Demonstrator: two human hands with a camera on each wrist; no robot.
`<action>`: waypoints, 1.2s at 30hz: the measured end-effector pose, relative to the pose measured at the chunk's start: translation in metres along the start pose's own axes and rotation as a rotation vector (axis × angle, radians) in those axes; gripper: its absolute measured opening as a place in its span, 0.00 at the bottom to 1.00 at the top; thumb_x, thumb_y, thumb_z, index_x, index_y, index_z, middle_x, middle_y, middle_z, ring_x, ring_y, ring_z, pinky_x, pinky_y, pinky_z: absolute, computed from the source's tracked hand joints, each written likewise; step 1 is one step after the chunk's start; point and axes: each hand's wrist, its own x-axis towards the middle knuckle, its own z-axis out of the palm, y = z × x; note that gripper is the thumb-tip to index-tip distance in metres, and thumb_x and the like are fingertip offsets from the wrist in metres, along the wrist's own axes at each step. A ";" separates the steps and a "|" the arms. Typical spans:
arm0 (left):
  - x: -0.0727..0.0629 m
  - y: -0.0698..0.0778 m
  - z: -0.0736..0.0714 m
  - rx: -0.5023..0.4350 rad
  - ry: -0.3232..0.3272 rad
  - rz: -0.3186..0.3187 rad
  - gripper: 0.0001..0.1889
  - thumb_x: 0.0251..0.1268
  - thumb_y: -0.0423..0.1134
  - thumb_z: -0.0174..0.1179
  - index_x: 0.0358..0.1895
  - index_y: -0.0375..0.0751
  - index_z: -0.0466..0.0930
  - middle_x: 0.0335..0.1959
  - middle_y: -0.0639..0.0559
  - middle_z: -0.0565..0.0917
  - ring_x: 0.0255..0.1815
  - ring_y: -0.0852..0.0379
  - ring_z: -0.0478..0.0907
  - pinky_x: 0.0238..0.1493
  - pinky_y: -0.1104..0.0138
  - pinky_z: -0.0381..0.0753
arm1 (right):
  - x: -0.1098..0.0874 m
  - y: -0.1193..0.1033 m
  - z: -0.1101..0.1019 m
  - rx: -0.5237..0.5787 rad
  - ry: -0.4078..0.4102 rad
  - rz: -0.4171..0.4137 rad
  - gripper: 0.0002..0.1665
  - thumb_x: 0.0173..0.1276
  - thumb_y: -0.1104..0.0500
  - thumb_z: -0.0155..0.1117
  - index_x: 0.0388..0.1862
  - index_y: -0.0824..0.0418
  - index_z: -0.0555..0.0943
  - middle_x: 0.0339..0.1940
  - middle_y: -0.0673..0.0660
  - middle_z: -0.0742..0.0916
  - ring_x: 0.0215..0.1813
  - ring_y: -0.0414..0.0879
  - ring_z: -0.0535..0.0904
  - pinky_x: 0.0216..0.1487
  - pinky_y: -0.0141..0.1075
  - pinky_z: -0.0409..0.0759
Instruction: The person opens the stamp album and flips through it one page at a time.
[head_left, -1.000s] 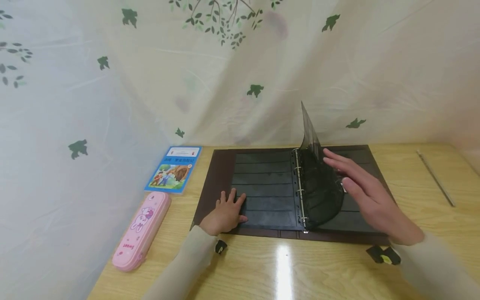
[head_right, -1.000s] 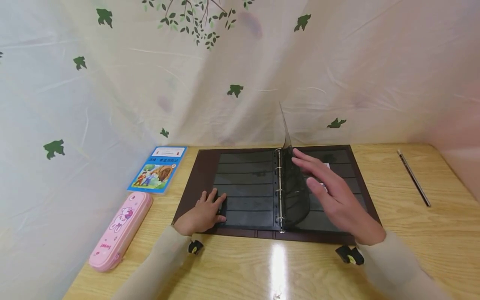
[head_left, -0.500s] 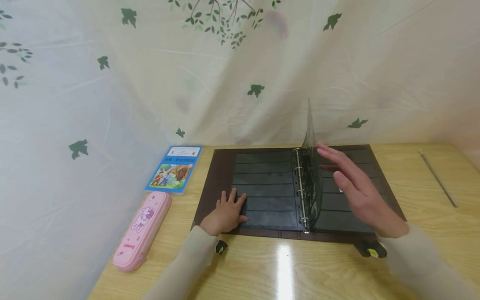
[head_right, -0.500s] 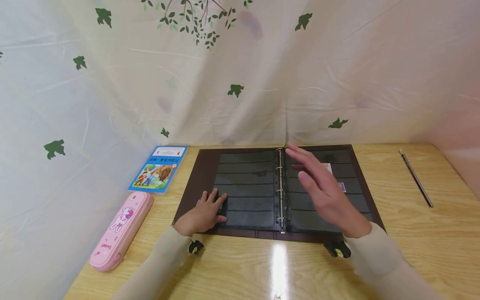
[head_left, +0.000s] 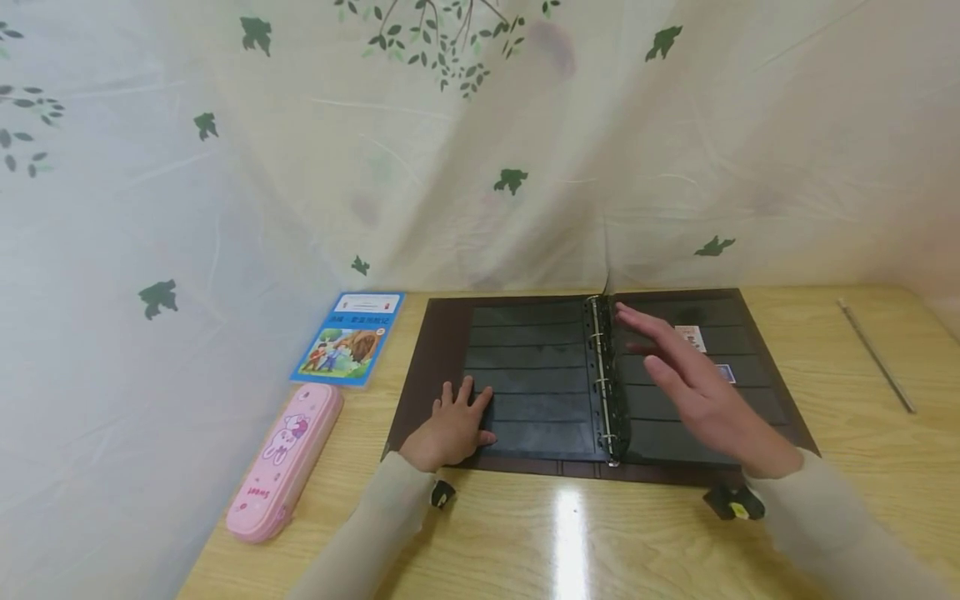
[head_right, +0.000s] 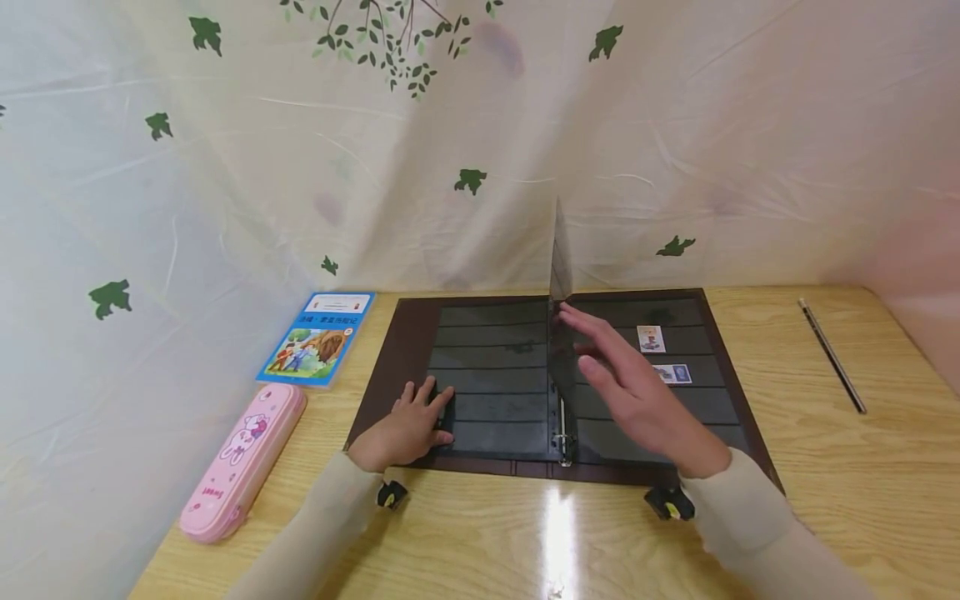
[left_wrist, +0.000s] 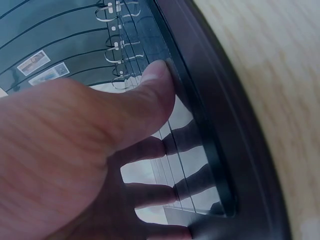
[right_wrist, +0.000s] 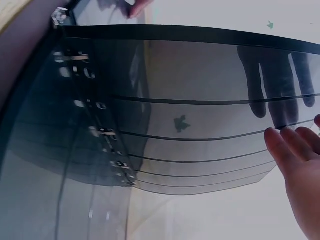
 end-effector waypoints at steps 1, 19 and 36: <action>0.000 0.000 0.000 0.002 0.001 0.001 0.36 0.66 0.54 0.54 0.74 0.47 0.54 0.74 0.36 0.47 0.71 0.29 0.43 0.63 0.44 0.57 | -0.001 0.001 0.001 -0.001 -0.010 0.024 0.32 0.74 0.71 0.44 0.75 0.55 0.58 0.73 0.54 0.63 0.70 0.44 0.60 0.62 0.27 0.62; 0.001 -0.009 0.002 0.033 0.100 0.068 0.36 0.62 0.56 0.58 0.71 0.46 0.61 0.71 0.36 0.56 0.67 0.28 0.53 0.56 0.42 0.67 | -0.012 0.040 0.027 -0.218 -0.138 0.150 0.34 0.63 0.54 0.68 0.68 0.54 0.69 0.67 0.53 0.69 0.65 0.51 0.66 0.59 0.51 0.68; 0.006 -0.052 -0.016 -0.232 0.319 0.276 0.19 0.73 0.31 0.47 0.65 0.35 0.68 0.64 0.38 0.69 0.65 0.43 0.65 0.63 0.52 0.62 | -0.018 0.044 0.039 -0.252 -0.268 0.251 0.27 0.60 0.54 0.70 0.59 0.54 0.77 0.70 0.54 0.68 0.69 0.54 0.59 0.59 0.55 0.66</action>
